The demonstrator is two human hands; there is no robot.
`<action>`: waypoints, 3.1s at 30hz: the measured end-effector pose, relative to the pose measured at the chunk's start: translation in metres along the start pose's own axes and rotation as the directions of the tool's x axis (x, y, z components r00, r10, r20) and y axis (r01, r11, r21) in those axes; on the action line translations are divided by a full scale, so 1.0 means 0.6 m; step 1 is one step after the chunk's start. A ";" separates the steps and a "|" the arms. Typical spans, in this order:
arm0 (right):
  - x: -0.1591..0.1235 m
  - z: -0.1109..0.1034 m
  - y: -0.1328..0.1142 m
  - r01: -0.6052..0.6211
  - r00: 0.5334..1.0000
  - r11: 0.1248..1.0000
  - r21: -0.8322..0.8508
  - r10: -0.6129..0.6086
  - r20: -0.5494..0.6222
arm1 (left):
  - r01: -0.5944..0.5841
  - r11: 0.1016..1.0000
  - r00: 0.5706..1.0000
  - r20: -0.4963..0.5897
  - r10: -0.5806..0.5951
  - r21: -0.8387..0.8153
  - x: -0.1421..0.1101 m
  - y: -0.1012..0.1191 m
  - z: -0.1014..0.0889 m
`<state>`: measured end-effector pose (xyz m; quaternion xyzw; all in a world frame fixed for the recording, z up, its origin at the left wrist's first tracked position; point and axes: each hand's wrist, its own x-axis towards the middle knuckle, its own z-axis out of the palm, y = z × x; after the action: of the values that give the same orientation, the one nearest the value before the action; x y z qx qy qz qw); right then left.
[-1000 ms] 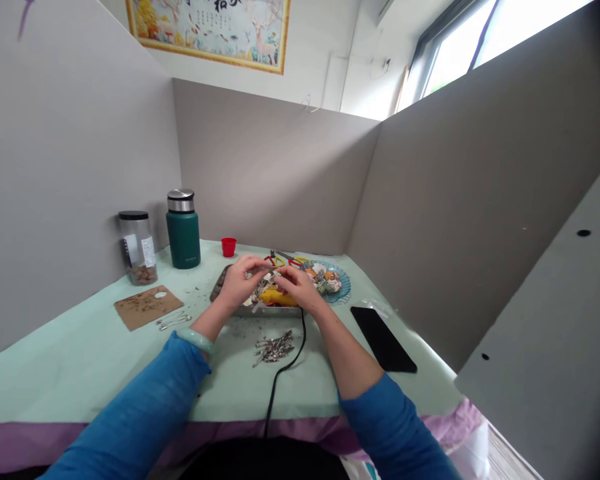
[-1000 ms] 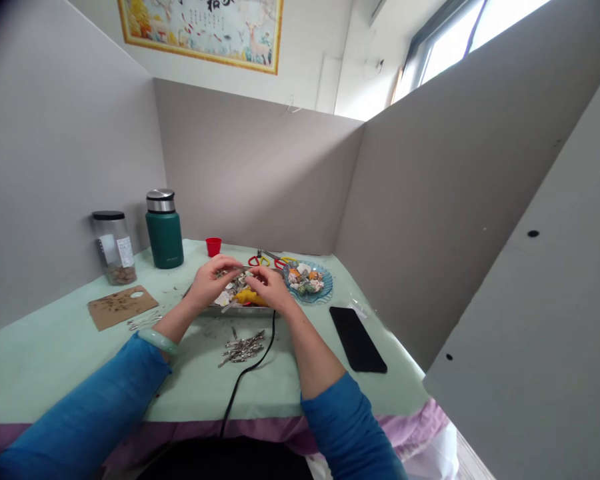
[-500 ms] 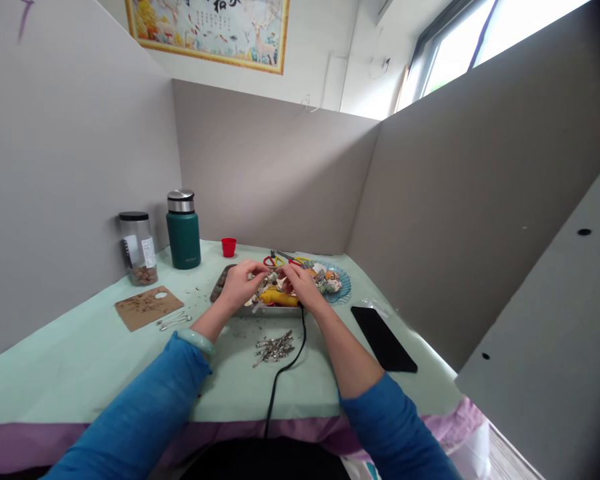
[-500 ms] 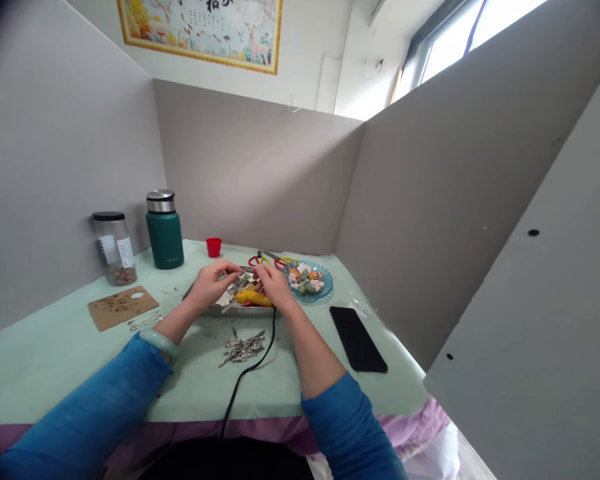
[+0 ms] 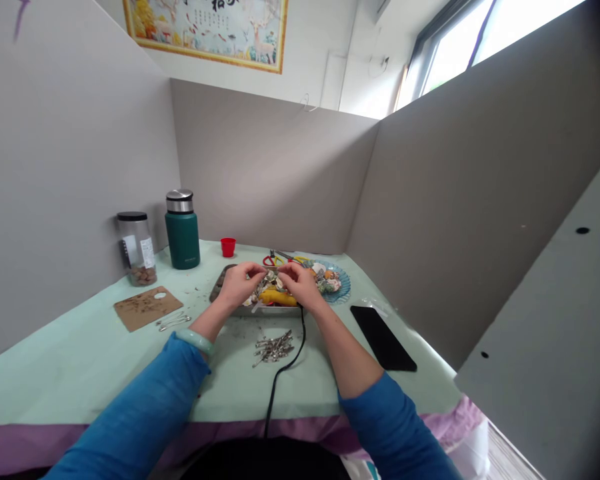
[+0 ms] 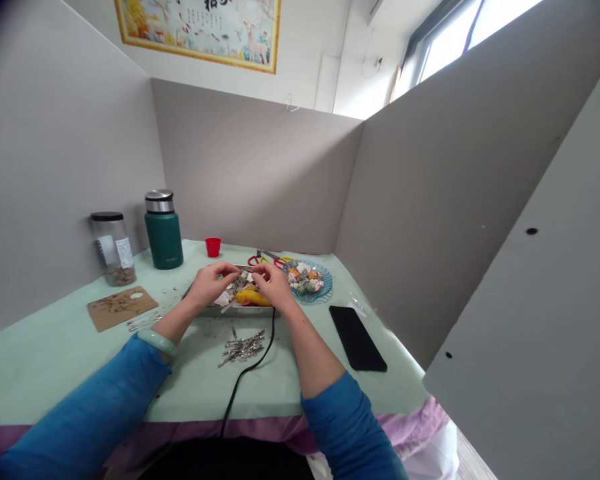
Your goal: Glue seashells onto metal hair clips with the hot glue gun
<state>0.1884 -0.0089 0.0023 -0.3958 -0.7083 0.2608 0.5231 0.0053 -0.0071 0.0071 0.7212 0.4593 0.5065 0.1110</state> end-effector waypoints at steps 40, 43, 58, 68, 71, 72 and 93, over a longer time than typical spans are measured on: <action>-0.010 0.006 -0.007 0.191 0.980 0.978 -0.089 -0.186 0.068 | -0.009 0.985 0.998 0.055 0.019 -0.170 -0.009 0.009 0.009; -0.010 0.007 -0.008 0.173 0.984 0.981 -0.092 -0.169 0.057 | -0.009 0.982 0.998 0.052 0.020 -0.188 -0.009 0.007 0.012; -0.010 0.008 -0.011 0.183 0.983 0.974 -0.135 -0.182 0.020 | -0.034 0.990 0.999 0.031 0.038 -0.136 -0.010 0.009 0.012; -0.006 0.008 -0.002 0.199 0.980 0.971 -0.131 -0.200 0.004 | -0.097 0.995 0.995 0.014 0.096 0.014 -0.013 0.019 0.006; -0.007 0.008 -0.004 0.201 0.979 0.972 -0.126 -0.201 0.008 | -0.110 0.994 0.994 0.013 0.109 0.027 -0.013 0.018 0.007; -0.008 0.009 -0.005 0.198 0.980 0.972 -0.124 -0.198 0.011 | -0.111 0.993 0.994 0.015 0.111 0.027 -0.013 0.017 0.007; -0.009 0.014 -0.003 0.198 0.980 0.977 -0.079 -0.198 0.015 | -0.107 0.994 0.994 -0.024 0.107 0.023 -0.016 0.017 0.013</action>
<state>0.1810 -0.0142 -0.0020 -0.3430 -0.7560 0.1803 0.5277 0.0169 -0.0178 0.0038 0.7396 0.4270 0.5155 0.0701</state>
